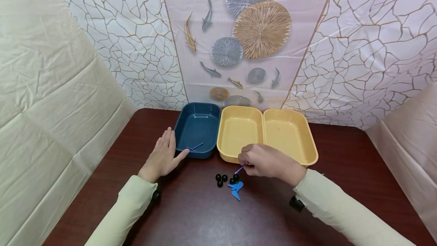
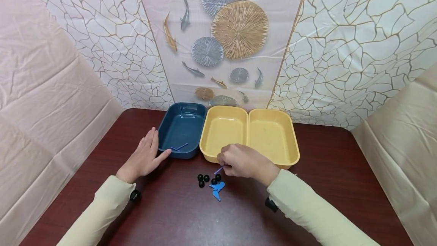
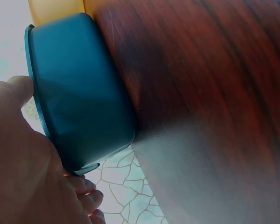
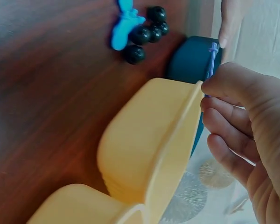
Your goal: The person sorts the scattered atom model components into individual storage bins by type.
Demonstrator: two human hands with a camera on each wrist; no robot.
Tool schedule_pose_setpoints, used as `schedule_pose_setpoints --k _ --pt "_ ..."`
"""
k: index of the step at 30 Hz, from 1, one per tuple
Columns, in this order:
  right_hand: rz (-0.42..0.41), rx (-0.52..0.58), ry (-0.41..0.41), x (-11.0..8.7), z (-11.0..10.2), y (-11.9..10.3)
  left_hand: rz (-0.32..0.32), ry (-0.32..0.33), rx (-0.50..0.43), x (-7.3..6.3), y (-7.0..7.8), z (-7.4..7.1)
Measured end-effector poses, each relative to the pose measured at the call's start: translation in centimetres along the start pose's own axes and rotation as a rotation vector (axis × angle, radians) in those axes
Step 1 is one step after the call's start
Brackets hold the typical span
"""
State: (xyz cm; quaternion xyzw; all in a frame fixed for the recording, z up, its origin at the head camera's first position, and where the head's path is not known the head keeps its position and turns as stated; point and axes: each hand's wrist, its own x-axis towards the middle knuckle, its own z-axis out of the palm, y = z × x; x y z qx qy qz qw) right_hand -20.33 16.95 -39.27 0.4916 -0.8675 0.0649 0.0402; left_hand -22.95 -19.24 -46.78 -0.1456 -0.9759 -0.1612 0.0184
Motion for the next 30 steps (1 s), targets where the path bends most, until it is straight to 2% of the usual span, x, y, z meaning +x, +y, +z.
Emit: schedule_pose_setpoints --k 11,22,30 --pt "-0.003 -0.018 0.002 2.9 -1.3 0.6 0.009 0.005 0.008 -0.1 0.1 -0.1" --pt "0.068 0.060 0.023 7.2 -0.2 1.7 -0.001 0.002 0.001 -0.2 0.0 -0.1" --pt "0.104 0.068 0.074 9.8 0.8 2.7 -0.001 -0.002 -0.007 -0.2 0.0 0.0"
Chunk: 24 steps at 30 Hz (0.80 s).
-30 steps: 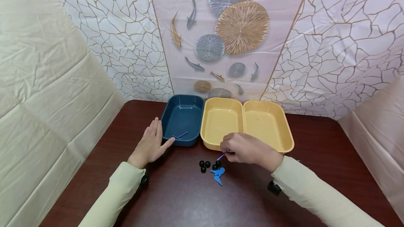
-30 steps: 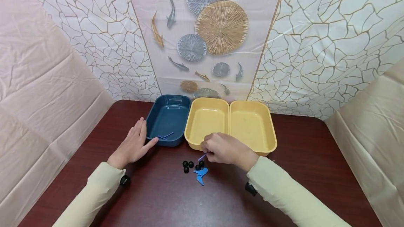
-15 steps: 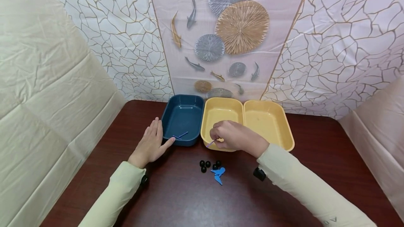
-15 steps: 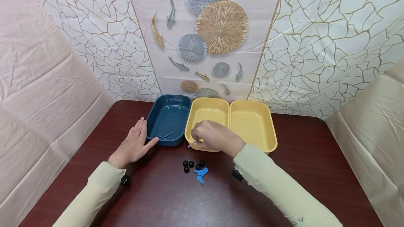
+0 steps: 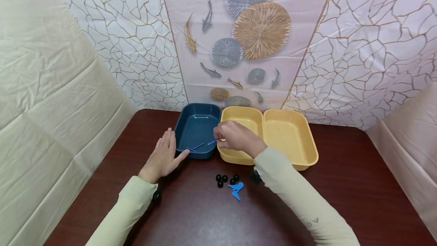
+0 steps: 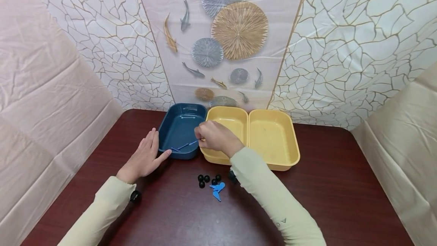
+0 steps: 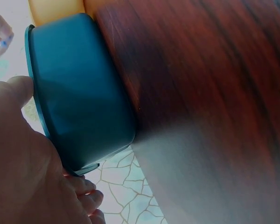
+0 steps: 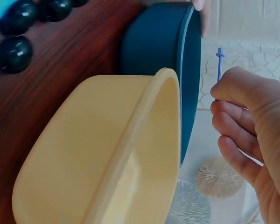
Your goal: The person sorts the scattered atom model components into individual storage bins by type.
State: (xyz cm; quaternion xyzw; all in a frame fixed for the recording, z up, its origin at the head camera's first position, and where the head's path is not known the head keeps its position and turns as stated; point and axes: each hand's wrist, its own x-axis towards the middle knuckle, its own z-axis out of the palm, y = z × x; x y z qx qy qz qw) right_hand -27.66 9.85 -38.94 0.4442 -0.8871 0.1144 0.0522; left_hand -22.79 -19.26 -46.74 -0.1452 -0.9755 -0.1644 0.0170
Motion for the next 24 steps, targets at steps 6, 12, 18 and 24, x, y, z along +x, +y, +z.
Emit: schedule_pose_setpoints --k 6,12,18,24 --pt "0.077 0.018 0.007 2.6 1.2 0.5 -0.024 -0.026 0.003 -0.1 -0.3 -0.1" --pt "0.120 0.067 0.021 5.1 3.4 0.9 -0.016 -0.001 0.009 -0.2 -0.5 -0.1" --pt "0.161 0.090 -0.011 6.0 5.3 1.1 0.001 -0.011 0.009 0.0 -0.1 0.2" --pt "0.173 0.067 -0.041 6.2 5.2 1.1 0.004 -0.003 0.010 0.1 -0.1 0.1"
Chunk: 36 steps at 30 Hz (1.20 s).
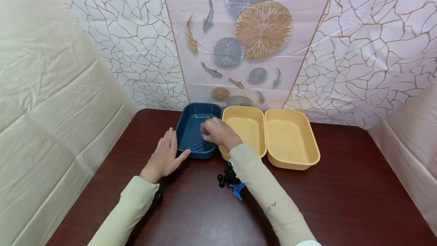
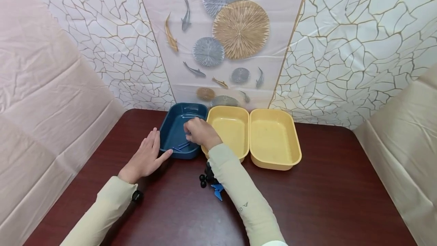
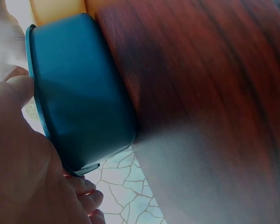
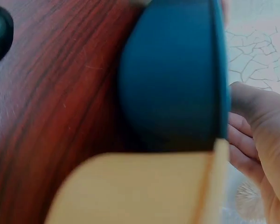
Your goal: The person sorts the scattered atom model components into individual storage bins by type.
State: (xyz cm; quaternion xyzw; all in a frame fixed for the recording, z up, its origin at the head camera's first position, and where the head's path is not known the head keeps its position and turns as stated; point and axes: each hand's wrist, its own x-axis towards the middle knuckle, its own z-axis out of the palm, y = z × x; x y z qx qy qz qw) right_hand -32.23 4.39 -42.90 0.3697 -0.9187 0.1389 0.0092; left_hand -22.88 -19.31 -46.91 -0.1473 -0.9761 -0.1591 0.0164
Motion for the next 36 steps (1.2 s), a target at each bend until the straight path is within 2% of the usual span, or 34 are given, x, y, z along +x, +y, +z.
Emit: schedule_pose_setpoints --k 6,13,20,29,36 --pt "0.010 -0.001 -0.042 -1.7 -2.4 0.4 0.007 0.012 -0.003 0.0 0.1 -0.2" --pt "-0.034 -0.015 -0.052 -5.4 -5.5 0.8 0.002 0.004 -0.009 -0.1 0.0 -0.3" --pt "-0.084 -0.040 -0.043 -8.9 -7.5 0.8 0.007 0.006 -0.007 -0.1 -0.2 -0.2" --pt "-0.129 -0.047 -0.097 -12.7 -8.7 -0.5 0.005 -0.005 -0.013 0.1 -0.3 0.0" --pt "-0.150 -0.034 -0.130 -14.7 -7.8 -1.4 0.014 0.011 -0.033 0.2 -0.3 0.3"
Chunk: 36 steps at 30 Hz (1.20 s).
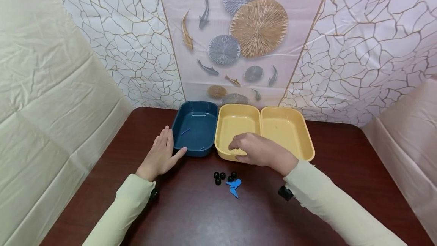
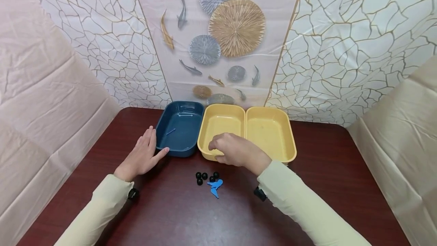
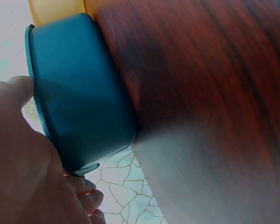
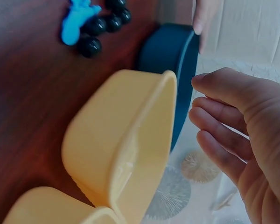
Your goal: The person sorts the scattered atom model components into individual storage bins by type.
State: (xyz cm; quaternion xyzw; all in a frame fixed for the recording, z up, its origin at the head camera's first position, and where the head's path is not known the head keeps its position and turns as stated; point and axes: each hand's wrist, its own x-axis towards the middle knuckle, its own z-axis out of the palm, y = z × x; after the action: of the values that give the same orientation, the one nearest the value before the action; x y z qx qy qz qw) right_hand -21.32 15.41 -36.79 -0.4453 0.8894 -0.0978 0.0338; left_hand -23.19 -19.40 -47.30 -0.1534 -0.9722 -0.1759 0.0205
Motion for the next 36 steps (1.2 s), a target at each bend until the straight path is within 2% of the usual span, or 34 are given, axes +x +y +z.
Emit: schedule_pose_setpoints --k 11,19,25,29,36 --pt "-0.078 0.003 0.013 -1.7 3.6 -0.3 -0.007 0.001 0.009 -0.1 0.3 -0.4" --pt "-0.045 0.013 -0.010 -2.1 5.9 -0.2 -0.015 -0.002 0.029 -0.3 0.3 -0.5" --pt "-0.046 -0.002 0.014 -2.1 7.6 0.1 -0.011 -0.002 0.017 -0.3 0.3 -0.4" --pt "-0.038 0.011 0.027 -2.0 8.3 0.3 -0.010 0.000 0.017 -0.3 0.4 -0.5" --pt "-0.044 -0.037 0.039 -1.8 9.1 0.3 -0.011 -0.003 0.015 -0.3 0.3 -0.5"
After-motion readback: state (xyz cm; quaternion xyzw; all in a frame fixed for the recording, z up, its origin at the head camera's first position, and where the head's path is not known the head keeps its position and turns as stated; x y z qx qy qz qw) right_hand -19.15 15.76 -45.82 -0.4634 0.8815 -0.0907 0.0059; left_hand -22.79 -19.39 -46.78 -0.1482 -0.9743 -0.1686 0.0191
